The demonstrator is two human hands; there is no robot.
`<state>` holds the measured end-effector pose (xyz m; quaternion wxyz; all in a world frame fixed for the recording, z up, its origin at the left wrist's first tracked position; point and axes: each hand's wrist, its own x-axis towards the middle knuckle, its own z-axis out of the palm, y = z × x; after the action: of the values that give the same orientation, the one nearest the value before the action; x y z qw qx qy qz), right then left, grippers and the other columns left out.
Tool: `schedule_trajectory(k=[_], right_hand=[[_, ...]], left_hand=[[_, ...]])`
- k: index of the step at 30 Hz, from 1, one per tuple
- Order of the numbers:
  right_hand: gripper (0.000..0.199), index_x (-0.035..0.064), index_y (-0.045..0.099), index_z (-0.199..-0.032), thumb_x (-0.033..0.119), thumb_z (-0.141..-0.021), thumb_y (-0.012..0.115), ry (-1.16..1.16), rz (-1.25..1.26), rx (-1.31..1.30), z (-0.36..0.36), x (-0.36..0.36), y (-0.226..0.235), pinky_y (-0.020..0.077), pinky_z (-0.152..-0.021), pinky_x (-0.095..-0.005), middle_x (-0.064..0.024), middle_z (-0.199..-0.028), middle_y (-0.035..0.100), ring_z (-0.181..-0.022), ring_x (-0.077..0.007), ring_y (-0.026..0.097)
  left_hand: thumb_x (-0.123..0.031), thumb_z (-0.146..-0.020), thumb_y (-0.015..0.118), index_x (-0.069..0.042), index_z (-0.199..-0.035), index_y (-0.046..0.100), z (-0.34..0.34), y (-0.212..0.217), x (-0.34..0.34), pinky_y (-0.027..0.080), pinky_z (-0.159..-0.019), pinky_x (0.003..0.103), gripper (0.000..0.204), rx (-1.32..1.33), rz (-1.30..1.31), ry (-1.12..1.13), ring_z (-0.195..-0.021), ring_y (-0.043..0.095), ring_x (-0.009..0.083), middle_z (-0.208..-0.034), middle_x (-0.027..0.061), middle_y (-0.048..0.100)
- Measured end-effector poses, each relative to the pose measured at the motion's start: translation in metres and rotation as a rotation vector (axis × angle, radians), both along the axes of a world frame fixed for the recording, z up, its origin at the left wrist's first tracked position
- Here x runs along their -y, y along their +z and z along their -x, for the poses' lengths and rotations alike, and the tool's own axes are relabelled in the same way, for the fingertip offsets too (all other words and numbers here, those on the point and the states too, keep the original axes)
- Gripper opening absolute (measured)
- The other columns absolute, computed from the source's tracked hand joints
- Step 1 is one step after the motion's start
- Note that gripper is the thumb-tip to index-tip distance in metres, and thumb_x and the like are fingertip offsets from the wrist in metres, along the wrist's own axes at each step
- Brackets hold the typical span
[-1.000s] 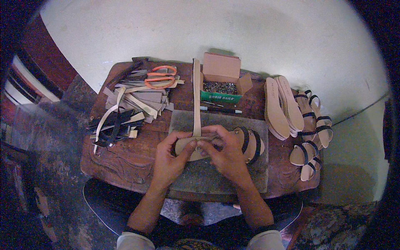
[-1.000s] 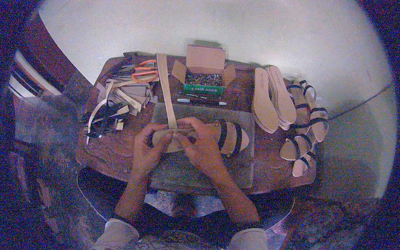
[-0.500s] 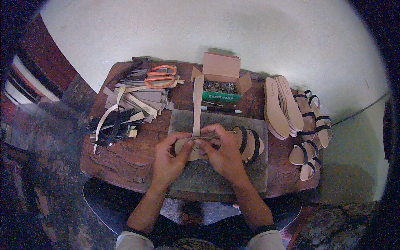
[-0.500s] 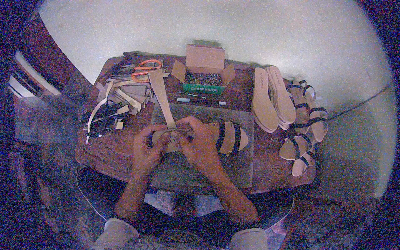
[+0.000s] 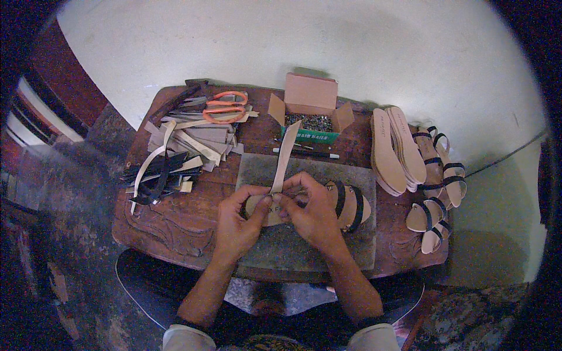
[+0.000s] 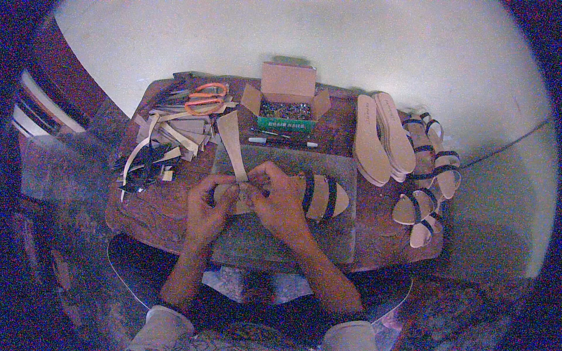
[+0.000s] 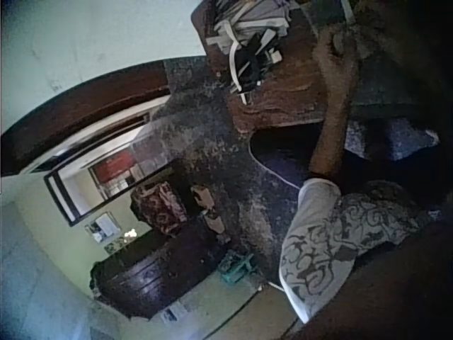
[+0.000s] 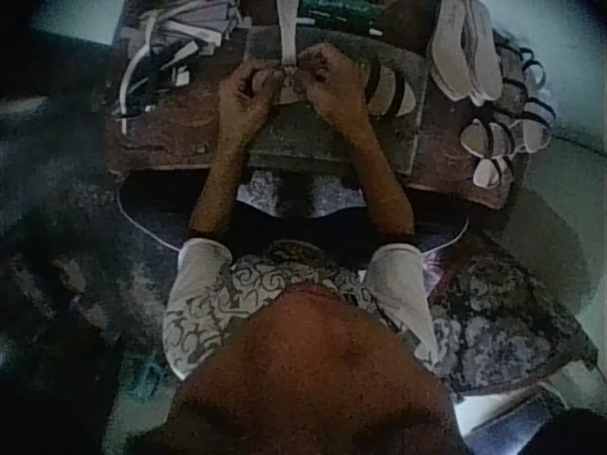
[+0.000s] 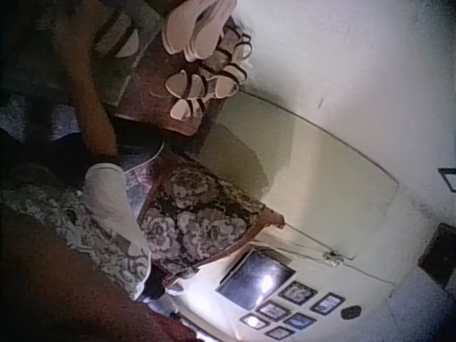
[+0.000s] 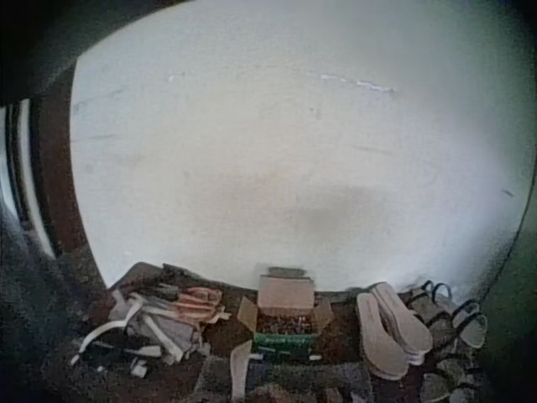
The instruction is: The person assembles sandals by attaching black straps to beige insoles. They position the straps on the insoles and secure them using small metal fasteners picked from a box on the table. The completed sandals are placed in a pile to the right.
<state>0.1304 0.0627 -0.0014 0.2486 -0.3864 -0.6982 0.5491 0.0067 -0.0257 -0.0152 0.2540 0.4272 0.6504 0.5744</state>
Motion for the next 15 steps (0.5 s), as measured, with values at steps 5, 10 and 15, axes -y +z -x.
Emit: schedule_trajectory(k=[5,10,15], right_hand=[[0.018,0.001,0.057,-0.092,0.007,-0.078,0.068,-0.034,-0.012,-0.036,0.001,-0.003,-0.007,0.0516,-0.062,-0.0326,-0.0121,-0.081,0.065,-0.07,-0.0205,0.065],[0.021,0.0003,0.058,-0.099,0.006,-0.08,0.066,-0.021,0.048,-0.083,0.0,-0.006,-0.006,0.0526,-0.066,-0.0321,-0.0134,-0.088,0.066,-0.079,-0.0218,0.066],[0.021,0.0002,0.057,-0.104,0.006,-0.085,0.063,-0.016,-0.047,-0.131,0.0,-0.007,0.01,0.052,-0.052,-0.0255,-0.0079,-0.091,0.062,-0.068,-0.014,0.064]], left_hand=[[-0.009,-0.085,0.064,-0.001,-0.096,0.064,-0.001,0.002,0.0,0.046,-0.068,0.025,0.014,0.03,0.017,-0.009,-0.076,0.058,0.0094,-0.081,0.0051,0.066],[-0.009,-0.086,0.063,-0.001,-0.098,0.063,-0.001,0.002,-0.003,0.047,-0.068,0.025,0.014,0.069,-0.052,0.001,-0.076,0.058,0.0094,-0.085,0.0045,0.065],[-0.009,-0.086,0.063,-0.001,-0.1,0.062,-0.002,0.004,-0.004,0.047,-0.066,0.024,0.016,0.188,0.016,-0.009,-0.076,0.057,0.0084,-0.084,0.0036,0.064]])
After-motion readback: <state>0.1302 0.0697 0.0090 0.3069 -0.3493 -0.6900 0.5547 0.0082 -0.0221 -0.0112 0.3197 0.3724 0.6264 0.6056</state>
